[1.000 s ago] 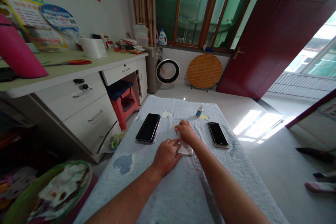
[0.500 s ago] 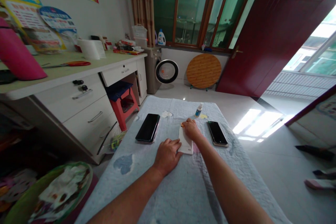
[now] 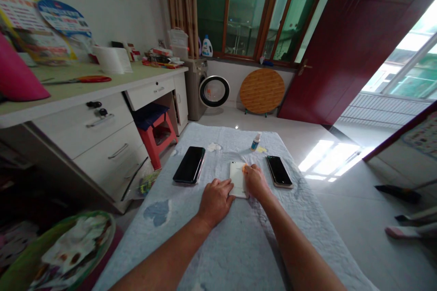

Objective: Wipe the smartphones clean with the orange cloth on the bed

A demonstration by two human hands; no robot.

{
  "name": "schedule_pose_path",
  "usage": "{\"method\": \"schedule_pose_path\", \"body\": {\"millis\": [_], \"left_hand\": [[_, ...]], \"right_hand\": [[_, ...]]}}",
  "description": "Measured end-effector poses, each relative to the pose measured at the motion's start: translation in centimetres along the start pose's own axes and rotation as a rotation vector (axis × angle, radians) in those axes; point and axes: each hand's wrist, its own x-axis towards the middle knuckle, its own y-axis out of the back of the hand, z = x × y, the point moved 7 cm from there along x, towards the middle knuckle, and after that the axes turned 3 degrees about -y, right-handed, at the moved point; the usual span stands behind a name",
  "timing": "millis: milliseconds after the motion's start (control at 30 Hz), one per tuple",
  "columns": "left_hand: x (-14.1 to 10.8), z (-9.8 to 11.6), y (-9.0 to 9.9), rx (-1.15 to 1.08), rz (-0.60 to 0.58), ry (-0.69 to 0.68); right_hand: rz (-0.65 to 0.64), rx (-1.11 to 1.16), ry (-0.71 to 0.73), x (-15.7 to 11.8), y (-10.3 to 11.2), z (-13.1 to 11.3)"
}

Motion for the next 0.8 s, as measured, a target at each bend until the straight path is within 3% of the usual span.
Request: {"method": "schedule_pose_path", "body": {"millis": [333,533,800], "left_hand": [[0.2,-0.4,-0.4,0.021,0.002,0.011],[0.4,-0.5,-0.5,0.030,0.015,0.010],[0.7,-0.6,-0.6,0.020,0.006,0.017]], "right_hand": [[-0.079,-0.002,0.041,-6.4,0.6,-1.3],[-0.056,-0.021,0.063,-7.0,1.0,-1.8],[0.023,-0.003,0.257,-7.4,1.4,-3.4]]}}
